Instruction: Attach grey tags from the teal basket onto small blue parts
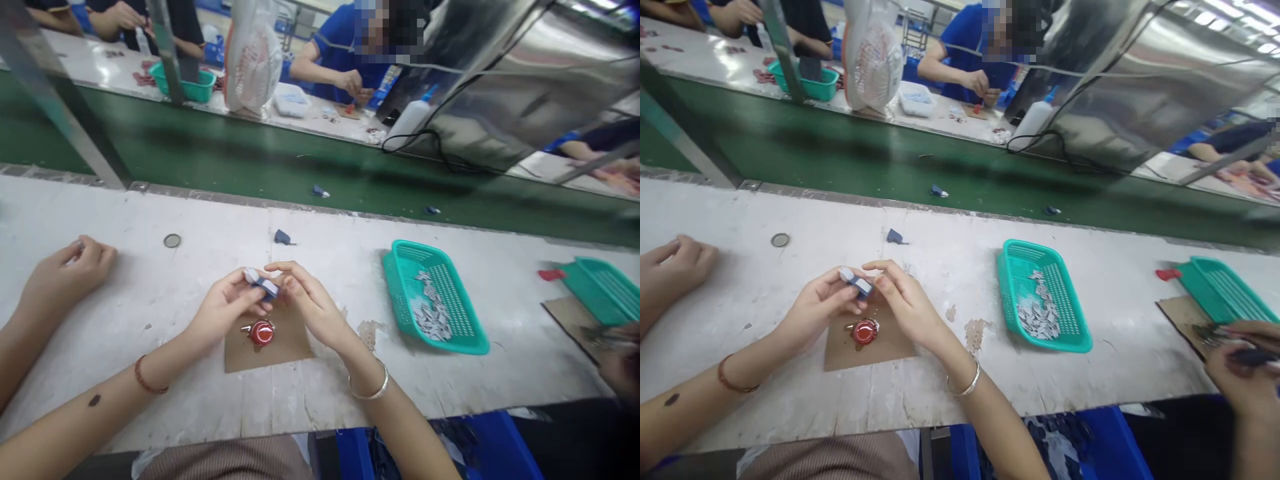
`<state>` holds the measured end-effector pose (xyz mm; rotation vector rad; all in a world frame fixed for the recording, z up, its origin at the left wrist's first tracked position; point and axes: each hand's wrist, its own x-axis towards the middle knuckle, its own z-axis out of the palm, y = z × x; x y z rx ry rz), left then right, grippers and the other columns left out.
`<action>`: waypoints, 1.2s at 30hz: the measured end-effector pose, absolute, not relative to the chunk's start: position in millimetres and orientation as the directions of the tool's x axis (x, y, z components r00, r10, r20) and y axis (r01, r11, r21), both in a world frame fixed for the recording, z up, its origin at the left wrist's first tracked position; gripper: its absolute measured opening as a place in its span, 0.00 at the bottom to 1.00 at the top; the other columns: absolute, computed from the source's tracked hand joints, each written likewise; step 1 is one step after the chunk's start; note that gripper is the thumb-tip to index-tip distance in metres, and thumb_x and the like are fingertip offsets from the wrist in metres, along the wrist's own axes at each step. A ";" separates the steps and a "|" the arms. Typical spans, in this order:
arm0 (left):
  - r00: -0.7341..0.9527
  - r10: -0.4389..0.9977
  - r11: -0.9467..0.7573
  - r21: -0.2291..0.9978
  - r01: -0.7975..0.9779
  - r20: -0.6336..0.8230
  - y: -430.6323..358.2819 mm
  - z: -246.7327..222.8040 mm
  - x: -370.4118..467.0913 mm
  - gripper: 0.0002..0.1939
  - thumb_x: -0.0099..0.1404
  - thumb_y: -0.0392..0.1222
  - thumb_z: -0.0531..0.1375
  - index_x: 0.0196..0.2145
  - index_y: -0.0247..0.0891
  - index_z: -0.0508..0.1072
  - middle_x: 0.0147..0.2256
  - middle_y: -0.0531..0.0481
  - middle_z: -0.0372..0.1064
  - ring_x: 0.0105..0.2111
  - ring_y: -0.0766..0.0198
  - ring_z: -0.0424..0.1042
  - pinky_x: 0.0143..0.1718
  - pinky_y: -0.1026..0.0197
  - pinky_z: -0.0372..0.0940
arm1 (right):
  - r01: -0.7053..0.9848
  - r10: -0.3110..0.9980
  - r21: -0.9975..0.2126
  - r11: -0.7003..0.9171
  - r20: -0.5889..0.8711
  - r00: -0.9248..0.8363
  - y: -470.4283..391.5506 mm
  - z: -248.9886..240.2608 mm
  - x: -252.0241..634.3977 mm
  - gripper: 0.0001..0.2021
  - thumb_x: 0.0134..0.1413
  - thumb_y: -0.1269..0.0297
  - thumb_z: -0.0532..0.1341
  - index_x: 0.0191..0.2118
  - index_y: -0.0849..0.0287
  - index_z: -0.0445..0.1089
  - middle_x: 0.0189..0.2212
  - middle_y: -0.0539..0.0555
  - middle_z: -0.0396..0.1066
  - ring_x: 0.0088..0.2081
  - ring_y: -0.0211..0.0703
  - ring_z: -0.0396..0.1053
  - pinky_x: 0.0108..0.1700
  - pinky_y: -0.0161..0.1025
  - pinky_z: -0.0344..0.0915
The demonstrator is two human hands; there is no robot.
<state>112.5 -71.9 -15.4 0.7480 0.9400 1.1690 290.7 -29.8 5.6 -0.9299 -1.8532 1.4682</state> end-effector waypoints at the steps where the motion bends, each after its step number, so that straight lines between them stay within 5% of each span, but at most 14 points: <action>1: 0.113 0.958 0.287 0.842 -0.458 -0.265 -67.0 -12.0 110.5 0.10 0.57 0.41 0.68 0.37 0.37 0.75 0.33 0.51 0.75 0.30 0.65 0.76 0.32 0.66 0.72 | 0.218 0.838 -0.953 0.210 0.061 -0.542 -23.7 8.9 300.2 0.15 0.69 0.54 0.50 0.51 0.53 0.68 0.38 0.52 0.74 0.38 0.41 0.71 0.40 0.38 0.66; 4: 0.016 0.937 0.310 0.808 -0.501 -0.349 -45.7 -4.1 99.1 0.08 0.57 0.40 0.67 0.34 0.35 0.75 0.35 0.50 0.74 0.30 0.68 0.75 0.29 0.69 0.69 | 0.528 0.938 -0.791 0.307 0.159 -0.307 -2.6 22.8 344.5 0.13 0.66 0.56 0.54 0.46 0.55 0.72 0.41 0.54 0.75 0.38 0.44 0.71 0.40 0.39 0.65; 7: -0.164 0.941 0.218 0.902 -0.373 -0.295 -14.3 -1.2 81.5 0.07 0.55 0.39 0.67 0.31 0.35 0.74 0.33 0.50 0.74 0.27 0.70 0.70 0.27 0.68 0.66 | 0.841 0.984 -0.540 0.038 0.169 0.064 11.6 35.4 407.8 0.12 0.62 0.59 0.56 0.43 0.57 0.74 0.41 0.56 0.77 0.40 0.47 0.72 0.42 0.40 0.66; 10: -0.306 0.946 0.095 0.994 -0.052 -0.107 23.9 -0.2 63.4 0.08 0.55 0.40 0.64 0.32 0.36 0.71 0.34 0.48 0.76 0.27 0.67 0.70 0.29 0.63 0.66 | 0.856 0.920 -0.422 -0.298 0.112 0.376 12.0 36.7 470.6 0.12 0.59 0.65 0.56 0.41 0.62 0.76 0.40 0.62 0.77 0.41 0.53 0.73 0.42 0.43 0.66; 13: -0.369 0.928 0.019 0.981 0.192 0.054 62.5 1.9 47.5 0.10 0.56 0.39 0.63 0.36 0.39 0.68 0.33 0.53 0.75 0.28 0.66 0.69 0.32 0.60 0.63 | 0.788 0.844 -0.338 -0.514 -0.035 0.535 7.3 26.4 512.5 0.07 0.50 0.69 0.62 0.33 0.63 0.77 0.29 0.63 0.77 0.32 0.53 0.74 0.33 0.42 0.65; 20: -0.379 0.889 0.041 0.780 0.624 0.256 122.5 -0.8 15.1 0.20 0.46 0.39 0.67 0.25 0.43 0.56 0.16 0.59 0.49 0.40 0.44 0.71 0.37 0.52 0.57 | 0.761 0.815 -0.292 -0.580 -0.193 0.547 15.2 4.7 530.7 0.06 0.38 0.75 0.67 0.25 0.56 0.77 0.25 0.55 0.77 0.30 0.47 0.75 0.30 0.37 0.65; 22: -0.321 0.901 0.019 0.712 0.702 0.292 129.4 -6.2 9.2 0.19 0.46 0.41 0.66 0.22 0.42 0.55 0.16 0.57 0.50 0.46 0.39 0.70 0.41 0.48 0.57 | 0.766 0.819 -0.292 -0.573 -0.178 0.545 18.1 2.7 529.1 0.08 0.38 0.76 0.66 0.26 0.56 0.78 0.26 0.57 0.78 0.31 0.49 0.76 0.31 0.38 0.66; 26: -0.195 0.910 -0.049 0.563 0.825 0.365 138.9 -12.5 10.3 0.11 0.55 0.48 0.60 0.26 0.39 0.63 0.34 0.47 0.70 0.63 0.31 0.50 0.54 0.38 0.47 | 0.785 0.848 -0.329 -0.525 -0.125 0.514 21.1 2.5 525.1 0.13 0.41 0.76 0.64 0.36 0.61 0.80 0.30 0.61 0.78 0.35 0.52 0.76 0.34 0.39 0.67; 28: -0.112 0.919 -0.094 0.487 0.868 0.377 146.2 -10.6 21.3 0.11 0.58 0.46 0.57 0.34 0.35 0.69 0.49 0.39 0.69 0.66 0.30 0.41 0.58 0.35 0.39 | 0.798 0.876 -0.375 -0.471 -0.089 0.475 21.3 6.2 521.1 0.15 0.45 0.74 0.62 0.42 0.64 0.79 0.33 0.62 0.78 0.36 0.52 0.76 0.36 0.40 0.68; 32: 0.105 0.947 -0.228 0.403 0.886 0.304 167.3 -4.6 64.9 0.18 0.61 0.40 0.56 0.47 0.31 0.71 0.60 0.34 0.62 0.64 0.40 0.50 0.63 0.41 0.42 | 0.808 0.933 -0.509 -0.298 0.024 0.359 19.1 21.1 499.6 0.15 0.54 0.69 0.59 0.46 0.61 0.78 0.36 0.58 0.78 0.38 0.49 0.76 0.40 0.40 0.69; 36: 0.220 0.953 -0.293 0.449 0.844 0.208 183.5 -6.9 115.1 0.21 0.63 0.38 0.56 0.54 0.36 0.70 0.62 0.39 0.60 0.60 0.45 0.58 0.61 0.46 0.52 | 0.711 0.963 -0.695 0.105 0.250 0.103 19.1 25.3 452.5 0.10 0.55 0.66 0.59 0.39 0.60 0.76 0.36 0.56 0.78 0.38 0.48 0.76 0.42 0.41 0.71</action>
